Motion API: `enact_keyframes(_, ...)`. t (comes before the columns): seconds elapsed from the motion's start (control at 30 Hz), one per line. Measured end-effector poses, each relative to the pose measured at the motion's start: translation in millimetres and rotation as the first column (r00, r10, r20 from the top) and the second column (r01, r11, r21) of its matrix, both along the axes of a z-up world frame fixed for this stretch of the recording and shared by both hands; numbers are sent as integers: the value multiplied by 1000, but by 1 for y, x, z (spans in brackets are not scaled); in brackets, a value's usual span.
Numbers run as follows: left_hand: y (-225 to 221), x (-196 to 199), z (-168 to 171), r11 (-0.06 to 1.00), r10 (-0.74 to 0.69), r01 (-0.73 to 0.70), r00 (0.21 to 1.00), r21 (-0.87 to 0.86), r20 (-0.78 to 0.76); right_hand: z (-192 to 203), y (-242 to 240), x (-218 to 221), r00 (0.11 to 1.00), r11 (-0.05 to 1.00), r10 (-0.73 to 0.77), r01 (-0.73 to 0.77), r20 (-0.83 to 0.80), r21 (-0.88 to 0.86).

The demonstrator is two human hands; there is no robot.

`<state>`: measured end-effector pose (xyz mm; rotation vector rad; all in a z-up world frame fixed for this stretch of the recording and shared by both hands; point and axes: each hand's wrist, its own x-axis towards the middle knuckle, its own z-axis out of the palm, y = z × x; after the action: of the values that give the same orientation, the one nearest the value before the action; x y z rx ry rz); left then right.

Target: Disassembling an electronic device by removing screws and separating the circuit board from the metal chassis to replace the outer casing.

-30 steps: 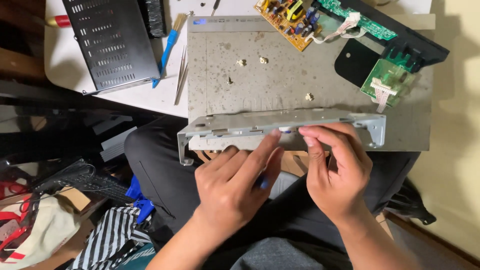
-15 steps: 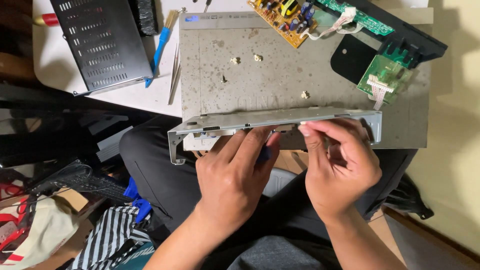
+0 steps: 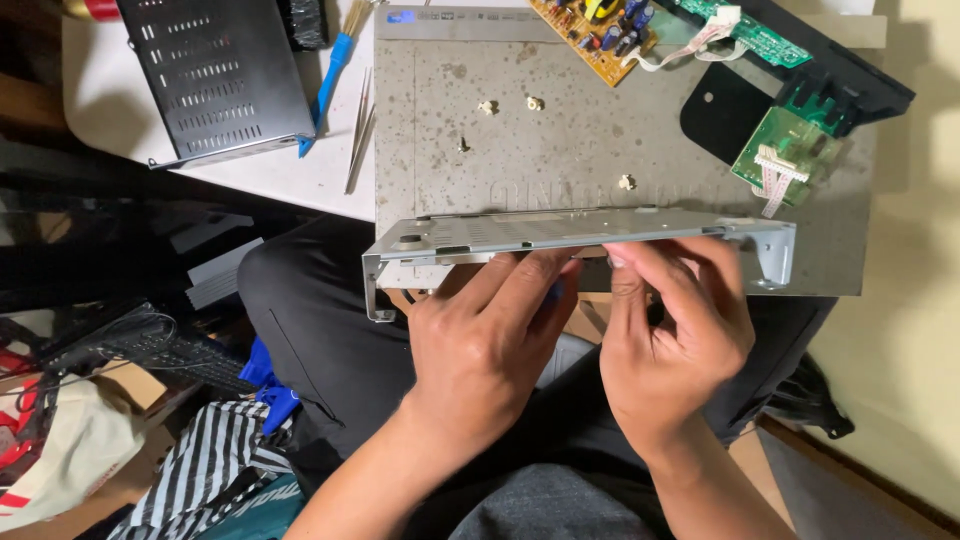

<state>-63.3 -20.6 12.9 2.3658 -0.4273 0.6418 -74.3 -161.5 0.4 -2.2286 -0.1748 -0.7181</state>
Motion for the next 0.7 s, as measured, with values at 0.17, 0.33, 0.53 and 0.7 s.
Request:
enact_keyframes(0.17, 1, 0, 1, 1000, -16, 16, 1000, -20, -10, 4, 9, -4, 986, 982, -96, 116, -135, 151)
enact_keyframes(0.33, 1, -1, 1, 999, -32, 32, 999, -39, -9, -6, 3, 0, 934, 766, -96, 290, -344, 573)
enact_keyframes(0.53, 2, -4, -1, 1000, -1, 2, 1000, 6, -20, 10, 6, 7, 878, 400, 143, 372, -458, 838)
enact_keyframes(0.7, 3, -5, 2, 1000, -24, 24, 999, -19, -32, 15, -5, 19, 666, 141, 404, 632, -627, 762)
